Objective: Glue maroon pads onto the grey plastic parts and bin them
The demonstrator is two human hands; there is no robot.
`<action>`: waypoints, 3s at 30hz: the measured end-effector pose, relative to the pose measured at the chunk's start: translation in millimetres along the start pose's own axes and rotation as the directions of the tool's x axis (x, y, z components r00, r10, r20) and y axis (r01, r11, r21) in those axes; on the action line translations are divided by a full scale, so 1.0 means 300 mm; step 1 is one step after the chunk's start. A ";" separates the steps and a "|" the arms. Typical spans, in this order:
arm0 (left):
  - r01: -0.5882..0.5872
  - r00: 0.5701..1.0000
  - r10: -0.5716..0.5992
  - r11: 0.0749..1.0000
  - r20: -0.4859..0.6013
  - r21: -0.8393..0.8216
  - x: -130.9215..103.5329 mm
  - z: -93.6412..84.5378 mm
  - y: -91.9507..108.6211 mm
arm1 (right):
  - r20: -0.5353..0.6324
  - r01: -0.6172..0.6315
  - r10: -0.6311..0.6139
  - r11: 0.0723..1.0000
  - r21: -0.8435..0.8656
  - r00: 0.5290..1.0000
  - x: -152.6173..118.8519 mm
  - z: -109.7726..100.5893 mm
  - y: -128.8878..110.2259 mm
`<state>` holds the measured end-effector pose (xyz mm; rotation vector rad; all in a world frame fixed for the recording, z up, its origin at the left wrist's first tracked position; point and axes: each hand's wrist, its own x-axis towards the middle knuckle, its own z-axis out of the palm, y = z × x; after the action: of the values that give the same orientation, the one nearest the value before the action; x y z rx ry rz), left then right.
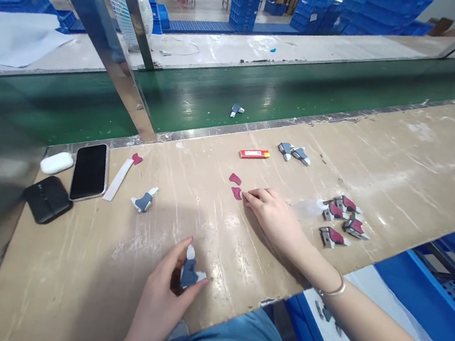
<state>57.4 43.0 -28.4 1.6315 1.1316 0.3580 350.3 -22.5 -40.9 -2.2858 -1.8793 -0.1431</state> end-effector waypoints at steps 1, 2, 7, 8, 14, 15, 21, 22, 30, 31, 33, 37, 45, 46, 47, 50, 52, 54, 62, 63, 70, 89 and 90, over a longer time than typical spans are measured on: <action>0.002 1.000 -0.002 1.000 0.002 0.001 0.000 0.000 0.003 | 0.009 0.028 -0.028 1.000 0.004 1.000 -0.002 -0.010 0.007; 0.001 1.000 -0.001 1.000 0.008 0.002 0.001 -0.001 0.008 | 0.019 0.048 -0.048 0.999 0.006 0.999 -0.008 -0.025 0.010; -0.038 0.997 0.035 0.998 0.065 0.055 0.013 0.000 0.055 | -0.170 0.186 -0.156 0.966 0.180 0.973 -0.071 -0.117 -0.052; -0.049 0.997 0.043 0.996 0.071 0.072 0.015 0.001 0.062 | -0.249 0.245 -0.178 0.932 0.268 0.952 -0.087 -0.128 -0.085; -0.134 0.990 0.127 0.983 0.063 0.128 0.017 0.013 0.067 | -0.435 0.457 -0.222 0.686 0.566 0.873 -0.180 -0.090 -0.313; -0.141 0.989 0.134 0.981 0.061 0.130 0.016 0.015 0.064 | -0.450 0.471 -0.222 0.671 0.573 0.865 -0.185 -0.072 -0.338; -0.139 0.990 0.138 0.976 0.022 0.166 0.017 0.019 0.050 | -0.491 0.463 -0.154 0.646 0.607 0.858 -0.177 -0.011 -0.386; -0.140 0.990 0.140 0.976 0.016 0.167 0.017 0.020 0.050 | -0.486 0.451 -0.138 0.643 0.619 0.863 -0.179 -0.011 -0.387; -0.155 0.988 0.156 0.975 0.005 0.159 0.013 0.030 0.052 | -0.493 0.447 -0.144 0.682 0.579 0.858 -0.198 -0.025 -0.391; -0.155 0.988 0.157 0.973 0.005 0.168 0.013 0.031 0.051 | -0.495 0.454 -0.155 0.684 0.571 0.855 -0.196 -0.023 -0.389; -0.162 0.986 0.164 0.970 0.006 0.181 0.015 0.032 0.051 | -0.498 0.466 -0.171 0.684 0.561 0.850 -0.191 -0.019 -0.386; -0.181 0.983 0.184 0.965 0.001 0.189 0.018 0.035 0.047 | -0.504 0.467 -0.164 0.681 0.563 0.848 -0.182 -0.010 -0.389; -0.111 0.982 0.127 0.987 0.139 -0.117 -0.002 -0.015 0.062 | -0.453 0.412 -0.083 0.578 0.704 0.888 -0.161 -0.015 -0.394; -0.088 0.975 0.126 0.976 0.185 -0.199 -0.007 -0.026 0.064 | -0.457 0.424 -0.095 0.575 0.700 0.884 -0.156 -0.021 -0.391; -0.056 0.968 0.121 0.959 0.222 -0.279 -0.012 -0.036 0.063 | -0.456 0.433 -0.113 0.573 0.696 0.883 -0.151 -0.029 -0.389; 0.061 0.967 0.062 0.885 0.247 -0.462 -0.026 -0.052 0.041 | -0.416 0.444 -0.185 0.554 0.704 0.890 -0.127 -0.074 -0.388; 0.084 0.987 0.008 0.834 0.164 -0.545 -0.030 -0.053 0.016 | -0.359 0.441 -0.257 0.504 0.743 0.897 -0.093 -0.110 -0.392; 0.050 0.999 -0.041 0.806 0.029 -0.590 -0.033 -0.056 -0.004 | -0.309 0.444 -0.350 0.426 0.788 0.884 -0.027 -0.136 -0.395; -0.074 0.948 -0.108 0.840 -0.300 -0.537 -0.064 -0.136 -0.018 | -0.094 -0.008 0.068 0.849 0.528 0.993 0.722 0.022 -0.280; -0.074 0.948 -0.111 0.835 -0.299 -0.545 -0.066 -0.142 -0.021 | -0.093 -0.033 0.092 0.865 0.501 0.991 0.815 0.053 -0.263; -0.120 0.956 -0.097 0.731 -0.276 -0.672 -0.044 -0.157 -0.026 | 0.010 -0.106 0.111 0.918 0.383 0.994 1.053 0.158 -0.211; -0.116 0.993 0.090 0.644 -0.075 -0.756 0.017 -0.024 0.046 | -0.003 0.169 -0.220 0.741 0.650 0.975 0.109 -0.088 -0.280; -0.120 0.992 0.106 0.643 -0.067 -0.756 0.018 -0.013 0.047 | -0.059 0.185 -0.208 0.659 0.729 0.976 0.072 -0.110 -0.292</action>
<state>64.2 50.0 -16.2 0.9288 0.7175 0.8146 270.0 7.9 2.2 -1.5285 -1.7387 0.5371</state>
